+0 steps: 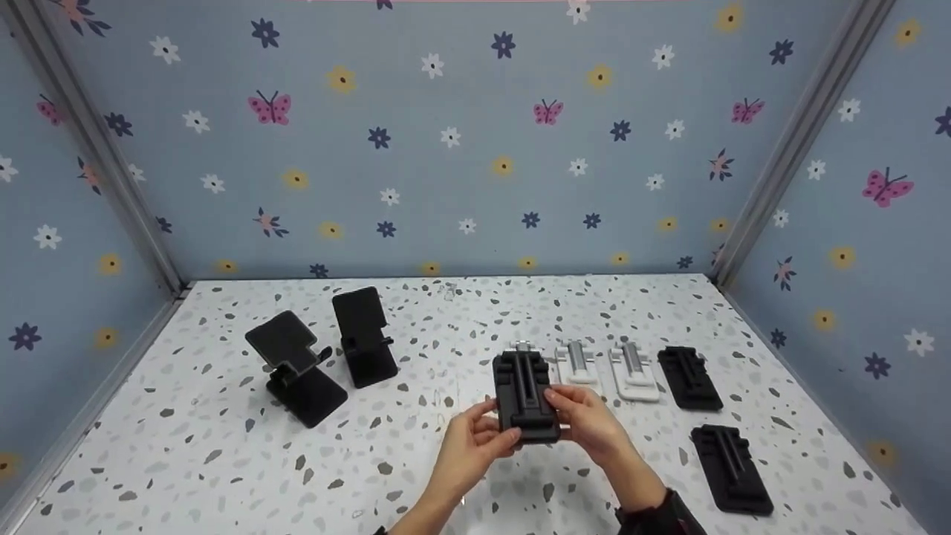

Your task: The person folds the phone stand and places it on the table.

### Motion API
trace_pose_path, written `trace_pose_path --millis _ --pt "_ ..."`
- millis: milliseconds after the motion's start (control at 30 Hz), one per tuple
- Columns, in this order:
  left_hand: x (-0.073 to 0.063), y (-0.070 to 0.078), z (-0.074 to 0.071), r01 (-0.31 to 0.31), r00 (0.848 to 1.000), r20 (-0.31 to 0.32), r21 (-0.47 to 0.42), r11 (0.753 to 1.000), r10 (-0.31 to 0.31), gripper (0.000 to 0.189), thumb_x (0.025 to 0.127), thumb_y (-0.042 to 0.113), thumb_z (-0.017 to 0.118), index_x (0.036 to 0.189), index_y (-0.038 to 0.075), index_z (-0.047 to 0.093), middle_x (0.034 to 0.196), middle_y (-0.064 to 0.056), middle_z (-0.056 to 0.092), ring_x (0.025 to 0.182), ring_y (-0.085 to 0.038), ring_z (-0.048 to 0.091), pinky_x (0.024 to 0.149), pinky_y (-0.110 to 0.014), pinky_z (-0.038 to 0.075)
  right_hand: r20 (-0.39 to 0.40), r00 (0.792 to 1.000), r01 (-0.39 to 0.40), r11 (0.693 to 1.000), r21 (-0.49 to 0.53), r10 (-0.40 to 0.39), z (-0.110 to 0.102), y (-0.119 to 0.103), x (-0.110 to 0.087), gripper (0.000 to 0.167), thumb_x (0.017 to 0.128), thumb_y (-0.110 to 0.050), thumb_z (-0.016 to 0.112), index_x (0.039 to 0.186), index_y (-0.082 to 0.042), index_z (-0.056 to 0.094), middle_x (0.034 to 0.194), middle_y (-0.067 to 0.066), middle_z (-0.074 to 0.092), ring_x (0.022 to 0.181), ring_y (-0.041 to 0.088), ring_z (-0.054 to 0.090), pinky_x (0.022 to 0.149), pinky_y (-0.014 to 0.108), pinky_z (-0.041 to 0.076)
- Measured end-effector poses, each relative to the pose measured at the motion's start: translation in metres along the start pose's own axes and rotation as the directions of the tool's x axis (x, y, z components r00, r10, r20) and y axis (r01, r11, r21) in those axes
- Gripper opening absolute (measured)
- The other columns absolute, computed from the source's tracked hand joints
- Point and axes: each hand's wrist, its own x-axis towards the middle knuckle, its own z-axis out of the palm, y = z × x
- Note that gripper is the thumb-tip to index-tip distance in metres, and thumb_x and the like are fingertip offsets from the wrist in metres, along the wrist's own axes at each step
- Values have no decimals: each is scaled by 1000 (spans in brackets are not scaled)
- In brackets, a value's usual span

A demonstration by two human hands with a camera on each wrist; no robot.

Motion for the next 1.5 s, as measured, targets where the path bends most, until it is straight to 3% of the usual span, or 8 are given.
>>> trace_pose_path --millis 300,500,700,833,933,1033,1300,1500 --pt "-7 5 -45 -53 990 -110 255 966 83 44 84 14 61 114 -14 46 95 -16 58 81 -28 59 64 -31 53 -73 997 -16 996 -92 10 -34 6 -15 40 93 -15 45 117 17 41 85 4 63 78 14 61 66 31 52" --pt "-17 27 -94 2 950 -295 329 944 100 32 84 9 60 109 -10 52 96 -17 59 78 -17 59 64 -26 52 -122 992 -40 993 -113 26 -61 8 -26 35 93 -15 44 114 14 44 84 1 61 77 12 60 65 29 52" --pt "-10 17 -165 -16 846 -479 418 908 235 25 84 15 61 101 -3 59 90 -13 61 73 -15 60 60 -22 52 -191 980 -89 977 -192 52 -87 9 -40 39 93 -16 44 115 16 43 85 0 62 75 10 60 63 28 51" --pt "3 -4 -210 -15 738 -574 513 859 355 23 84 26 62 93 5 63 82 -6 60 66 -8 58 51 -17 50 -247 965 -142 965 -221 86 -101 11 -48 44 94 -14 43 119 21 35 86 2 62 75 11 60 62 29 51" --pt "1 8 -214 58 650 -638 583 811 412 20 83 21 62 90 2 63 83 -10 61 62 -3 53 52 -14 46 -303 945 -199 950 -241 121 -108 15 -52 44 93 -13 43 120 21 34 88 5 62 76 12 59 63 30 52" --pt "-4 25 -211 138 609 -675 606 783 416 21 82 12 59 94 -5 60 88 -18 60 65 -6 50 57 -14 40 -364 917 -266 929 -256 162 -115 18 -55 44 93 -13 43 121 21 34 93 12 61 79 16 60 64 33 52" --pt "2 28 -227 320 671 -734 416 851 107 46 87 24 54 114 -13 45 99 -23 53 70 -15 55 57 -13 43 -441 873 -371 869 -327 207 -133 21 -64 48 93 -16 45 123 19 32 105 23 55 83 18 58 67 36 52" --pt "15 11 -243 186 713 -700 151 971 -27 51 89 19 52 121 -18 37 101 -27 54 55 -2 57 56 -21 52 -458 862 -415 822 -389 218 -143 25 -70 51 93 -17 44 123 22 30 112 30 49 86 20 56 68 34 52"
